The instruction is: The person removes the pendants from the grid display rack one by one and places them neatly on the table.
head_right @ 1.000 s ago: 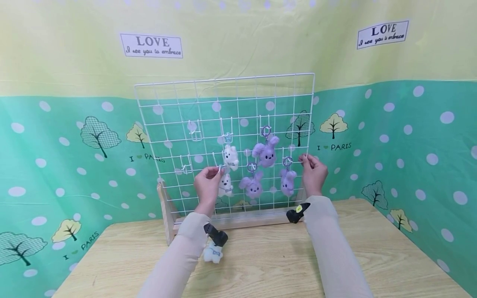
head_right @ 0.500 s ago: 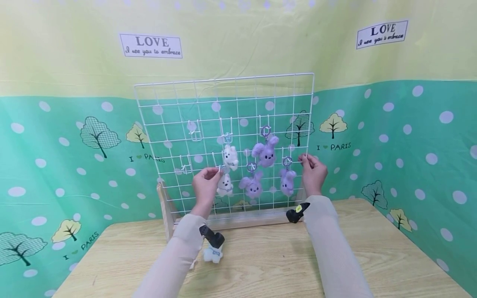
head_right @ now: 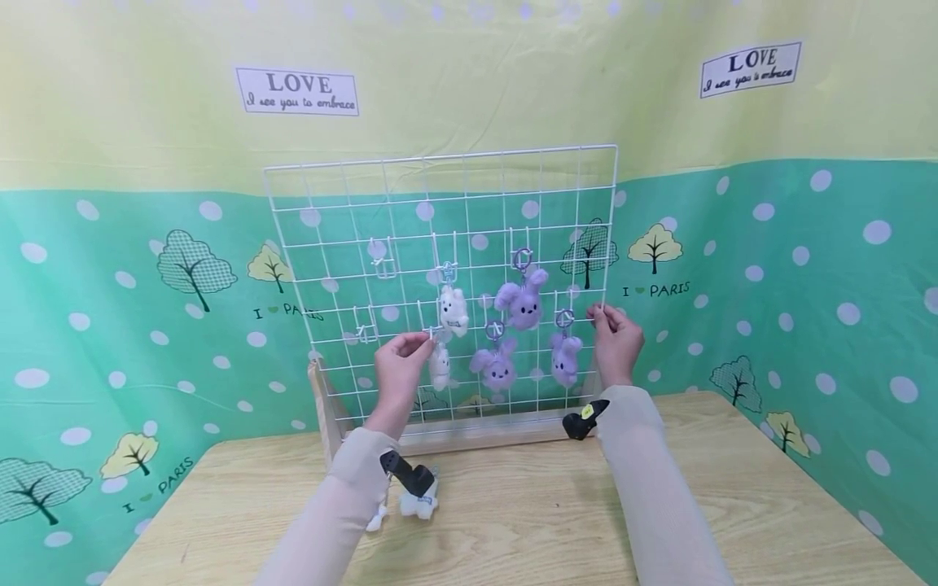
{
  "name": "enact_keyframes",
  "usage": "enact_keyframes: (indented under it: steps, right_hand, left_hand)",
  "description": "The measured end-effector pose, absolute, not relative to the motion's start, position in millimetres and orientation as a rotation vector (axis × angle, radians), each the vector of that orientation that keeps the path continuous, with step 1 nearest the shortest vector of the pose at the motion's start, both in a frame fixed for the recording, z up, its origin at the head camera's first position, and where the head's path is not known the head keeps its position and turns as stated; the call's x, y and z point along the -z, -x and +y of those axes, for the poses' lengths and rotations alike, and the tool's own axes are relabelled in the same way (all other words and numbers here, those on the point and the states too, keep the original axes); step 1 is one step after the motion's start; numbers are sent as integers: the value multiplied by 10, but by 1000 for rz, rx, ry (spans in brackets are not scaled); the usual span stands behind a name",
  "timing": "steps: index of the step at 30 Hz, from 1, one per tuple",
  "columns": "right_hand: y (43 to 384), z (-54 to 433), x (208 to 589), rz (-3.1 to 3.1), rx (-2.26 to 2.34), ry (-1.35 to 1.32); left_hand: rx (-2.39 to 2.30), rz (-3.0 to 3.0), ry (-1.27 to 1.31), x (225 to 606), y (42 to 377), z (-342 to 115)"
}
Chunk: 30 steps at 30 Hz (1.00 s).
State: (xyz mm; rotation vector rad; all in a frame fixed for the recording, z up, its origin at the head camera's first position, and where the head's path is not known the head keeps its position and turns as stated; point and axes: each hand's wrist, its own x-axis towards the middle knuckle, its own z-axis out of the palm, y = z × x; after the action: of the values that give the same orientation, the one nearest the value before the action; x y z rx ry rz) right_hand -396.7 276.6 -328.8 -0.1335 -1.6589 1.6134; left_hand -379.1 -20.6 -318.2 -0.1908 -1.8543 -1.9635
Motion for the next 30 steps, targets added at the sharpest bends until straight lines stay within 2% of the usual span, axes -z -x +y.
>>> enact_keyframes:
  steps: [17, 30]
  right_hand:
    - [3972, 2765, 3291, -1669, -1586, 139]
    - [3976, 2771, 3298, -1677, -1576, 131]
  left_hand:
    - [2159, -1799, 273, 3065, 3528, -206]
    - [2159, -1827, 355, 3150, 3290, -240]
